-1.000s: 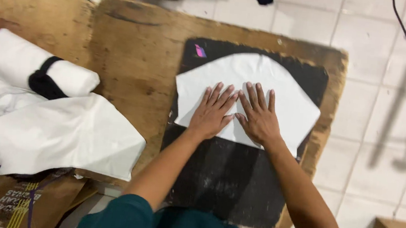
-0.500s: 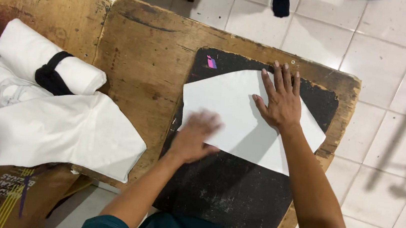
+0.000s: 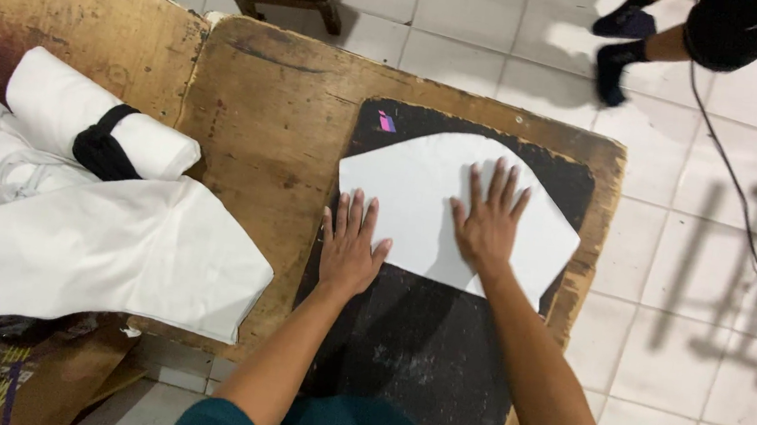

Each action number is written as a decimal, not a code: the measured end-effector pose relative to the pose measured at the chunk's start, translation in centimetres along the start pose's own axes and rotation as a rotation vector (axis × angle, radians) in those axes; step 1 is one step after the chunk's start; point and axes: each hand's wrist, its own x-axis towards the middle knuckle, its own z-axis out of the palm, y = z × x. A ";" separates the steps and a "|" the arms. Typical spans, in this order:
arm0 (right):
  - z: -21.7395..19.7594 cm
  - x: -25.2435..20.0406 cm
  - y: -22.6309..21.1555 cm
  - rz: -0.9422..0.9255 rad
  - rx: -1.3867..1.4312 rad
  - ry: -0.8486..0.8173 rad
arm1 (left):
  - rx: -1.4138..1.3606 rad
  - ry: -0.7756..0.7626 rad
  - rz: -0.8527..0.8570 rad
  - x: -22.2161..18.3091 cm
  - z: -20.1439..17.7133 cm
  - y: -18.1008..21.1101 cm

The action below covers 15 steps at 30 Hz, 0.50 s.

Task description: Aligning and smoothing white fabric pieces onto a printing board.

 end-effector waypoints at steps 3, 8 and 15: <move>0.8 -5.8 -0.7 -0.032 -0.029 -0.021 | 0.009 0.057 -0.024 -0.4 -0.7 0.0; 1.3 -16.1 0.6 0.237 0.053 -0.001 | 0.064 -0.236 -0.002 -5.1 -4.7 -1.3; 1.6 -22.7 3.7 0.391 0.044 -0.117 | 0.459 0.492 0.261 -15.1 0.0 -6.4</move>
